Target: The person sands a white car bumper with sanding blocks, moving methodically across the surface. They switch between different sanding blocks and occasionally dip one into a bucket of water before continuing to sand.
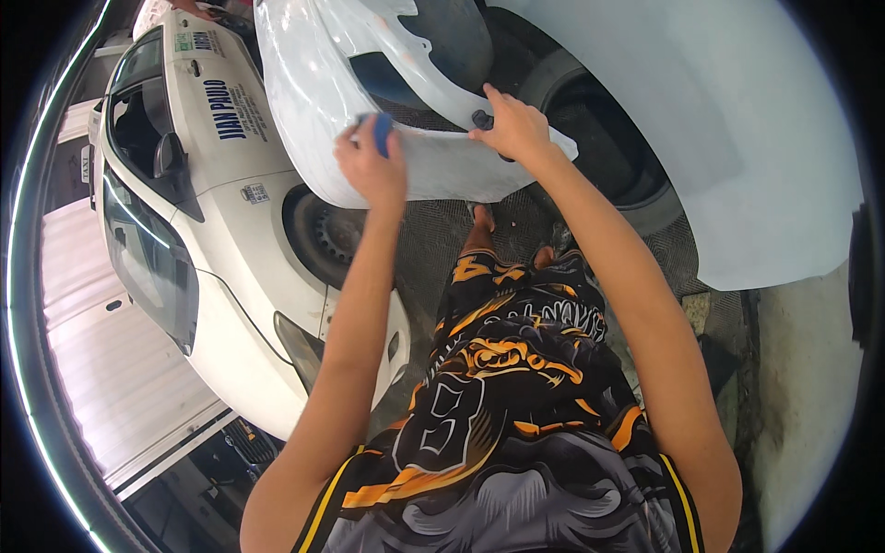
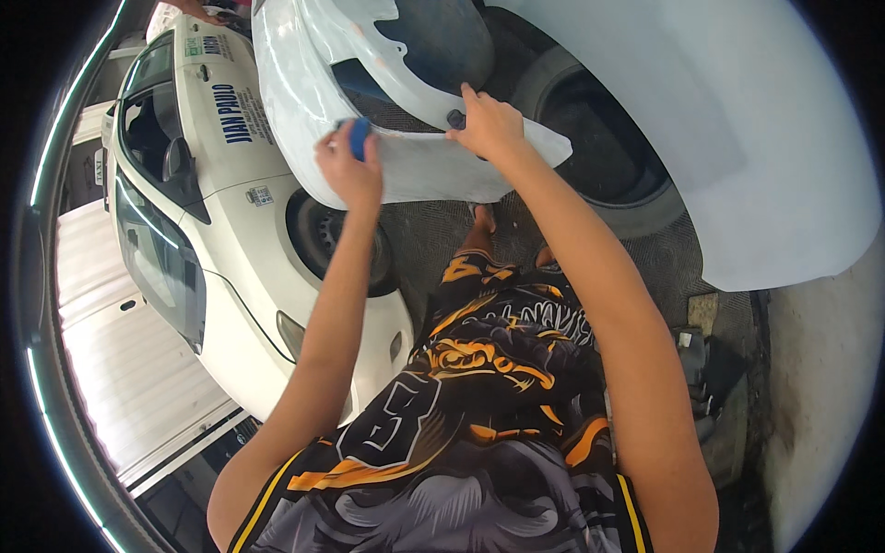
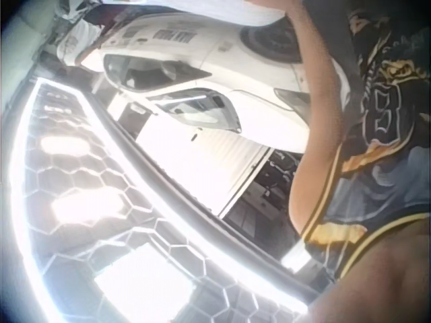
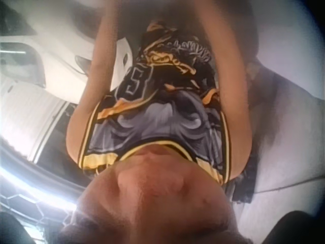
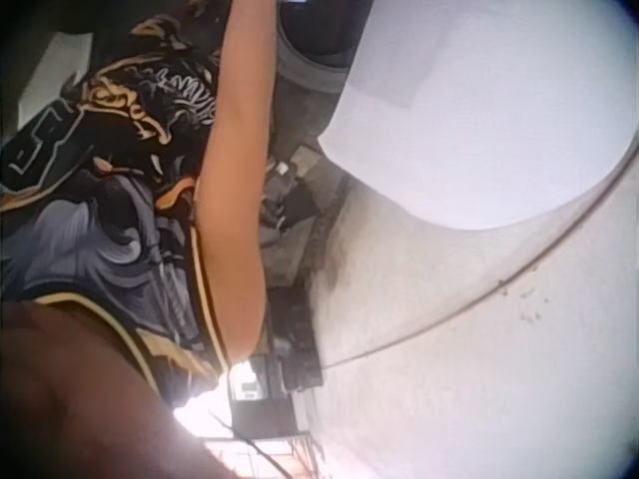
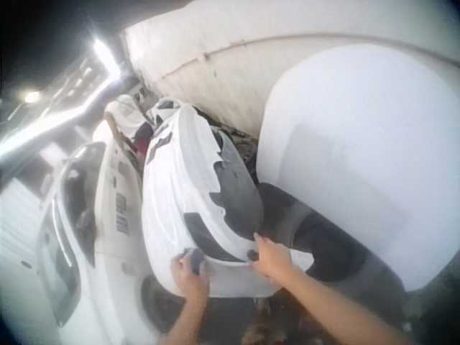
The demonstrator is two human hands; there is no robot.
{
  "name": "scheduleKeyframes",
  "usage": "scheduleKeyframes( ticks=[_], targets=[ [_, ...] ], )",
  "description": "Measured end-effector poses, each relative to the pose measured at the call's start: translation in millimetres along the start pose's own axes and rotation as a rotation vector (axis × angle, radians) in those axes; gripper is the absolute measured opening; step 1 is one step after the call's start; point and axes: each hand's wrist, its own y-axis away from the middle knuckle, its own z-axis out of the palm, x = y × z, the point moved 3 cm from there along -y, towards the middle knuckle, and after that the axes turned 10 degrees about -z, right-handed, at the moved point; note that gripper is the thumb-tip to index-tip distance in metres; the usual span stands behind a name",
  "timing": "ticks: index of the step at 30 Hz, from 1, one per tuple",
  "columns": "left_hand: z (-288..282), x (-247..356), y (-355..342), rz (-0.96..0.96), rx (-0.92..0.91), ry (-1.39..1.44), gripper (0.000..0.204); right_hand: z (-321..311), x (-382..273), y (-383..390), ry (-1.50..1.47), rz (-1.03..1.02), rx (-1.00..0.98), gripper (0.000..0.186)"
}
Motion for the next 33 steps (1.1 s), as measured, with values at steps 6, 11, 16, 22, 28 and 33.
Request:
scheduleKeyframes(
  ticks=[6, 11, 16, 22, 28, 33],
  targets=[
    [14, -1, 24, -0.124, 0.102, -0.015, 0.044, 0, 19, -12, 0.059, -0.189, 0.015, 0.069],
    [19, 17, 22, 0.278, -0.036, -0.036, 0.041, 3, 14, -21, 0.077, -0.237, 0.029, 0.081],
    [20, 13, 19, 0.02, 0.063, -0.154, 0.038, 8, 15, -25, 0.046, -0.242, -0.02, 0.087],
    [14, 1, 19, -0.163, 0.155, -0.195, 0.041, 7, 23, -25, 0.028, -0.275, 0.014, 0.088],
    [22, 9, 27, 0.122, -0.036, -0.13, 0.04, 9, 27, -25, -0.03, -0.258, -0.044, 0.088],
    [29, 8, 29, 0.141, -0.022, -0.077, 0.041, 12, 25, -22, -0.023, -0.289, 0.065, 0.077]
  ],
)
